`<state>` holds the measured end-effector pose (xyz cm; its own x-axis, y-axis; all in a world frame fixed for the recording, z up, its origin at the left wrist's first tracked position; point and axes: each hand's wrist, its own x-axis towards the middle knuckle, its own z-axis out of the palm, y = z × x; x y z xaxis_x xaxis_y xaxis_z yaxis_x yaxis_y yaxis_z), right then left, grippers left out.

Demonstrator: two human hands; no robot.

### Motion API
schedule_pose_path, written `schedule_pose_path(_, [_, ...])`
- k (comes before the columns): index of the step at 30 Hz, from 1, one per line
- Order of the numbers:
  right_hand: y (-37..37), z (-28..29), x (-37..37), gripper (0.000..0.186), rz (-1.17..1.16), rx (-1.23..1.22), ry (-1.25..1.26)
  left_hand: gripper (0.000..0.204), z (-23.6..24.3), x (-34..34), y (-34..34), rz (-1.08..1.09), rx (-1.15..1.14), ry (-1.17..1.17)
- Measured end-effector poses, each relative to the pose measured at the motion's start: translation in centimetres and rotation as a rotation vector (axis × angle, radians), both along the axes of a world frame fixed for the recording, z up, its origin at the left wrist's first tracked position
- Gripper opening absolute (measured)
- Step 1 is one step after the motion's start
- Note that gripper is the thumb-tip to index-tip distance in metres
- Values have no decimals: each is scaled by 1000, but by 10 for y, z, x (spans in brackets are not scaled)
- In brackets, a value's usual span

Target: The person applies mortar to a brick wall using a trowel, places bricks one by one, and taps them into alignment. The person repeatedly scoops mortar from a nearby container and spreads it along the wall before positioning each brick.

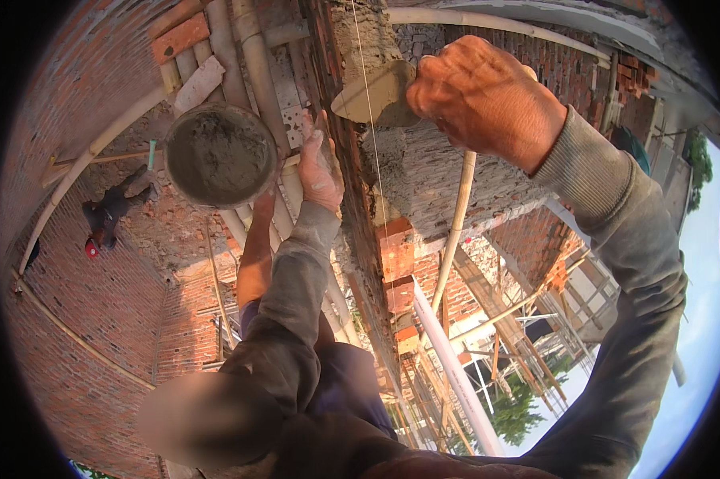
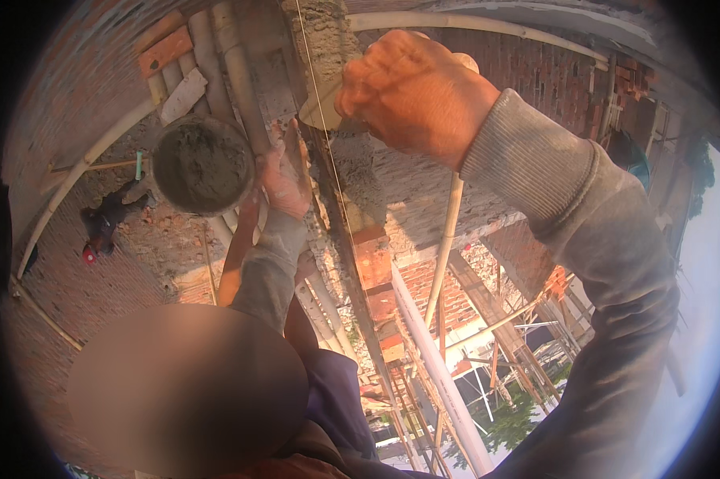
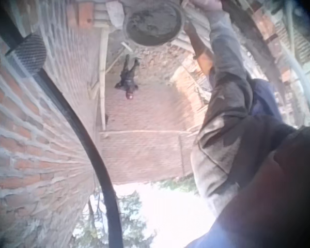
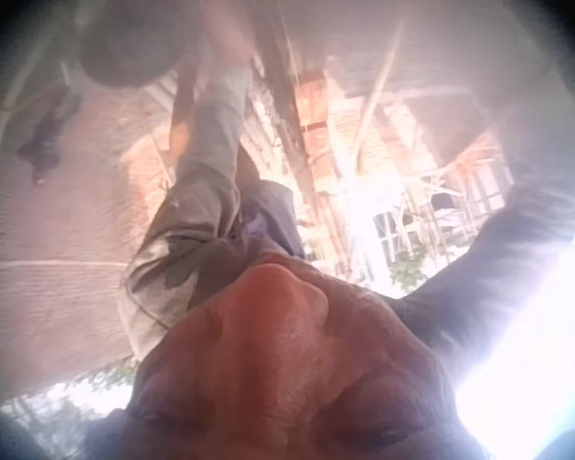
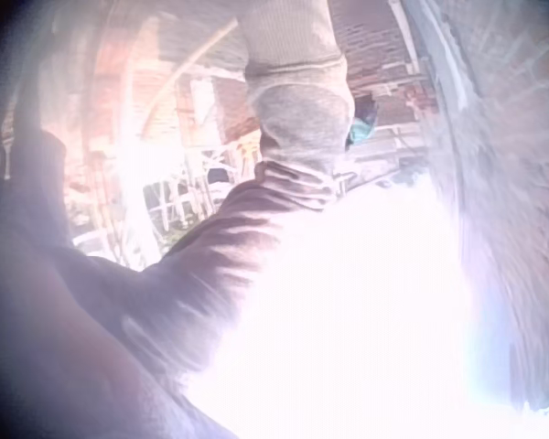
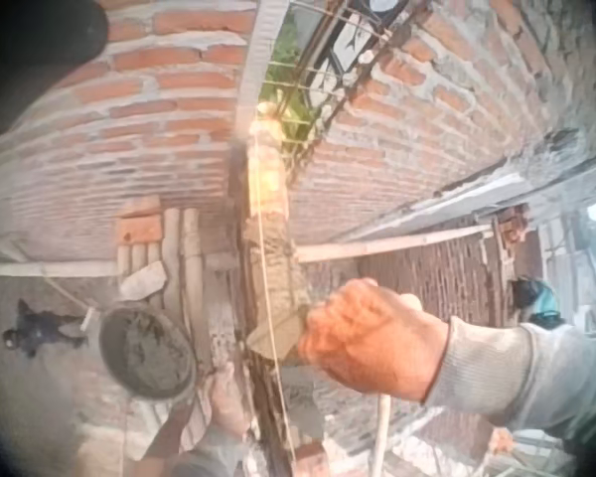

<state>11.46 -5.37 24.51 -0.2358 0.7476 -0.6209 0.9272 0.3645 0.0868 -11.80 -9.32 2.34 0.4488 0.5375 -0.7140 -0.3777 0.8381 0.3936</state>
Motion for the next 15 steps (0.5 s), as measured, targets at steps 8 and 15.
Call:
schedule_pose_path(8, [-145, 24, -3, 38, -444, 30, 176, 75, -1, -94, 38, -198, 242, 345])
schedule_pose_path(15, [-227, 63, -45, 31, -1546, 195, 648, 44, -91, -86, 323, -447, 1291, 1370])
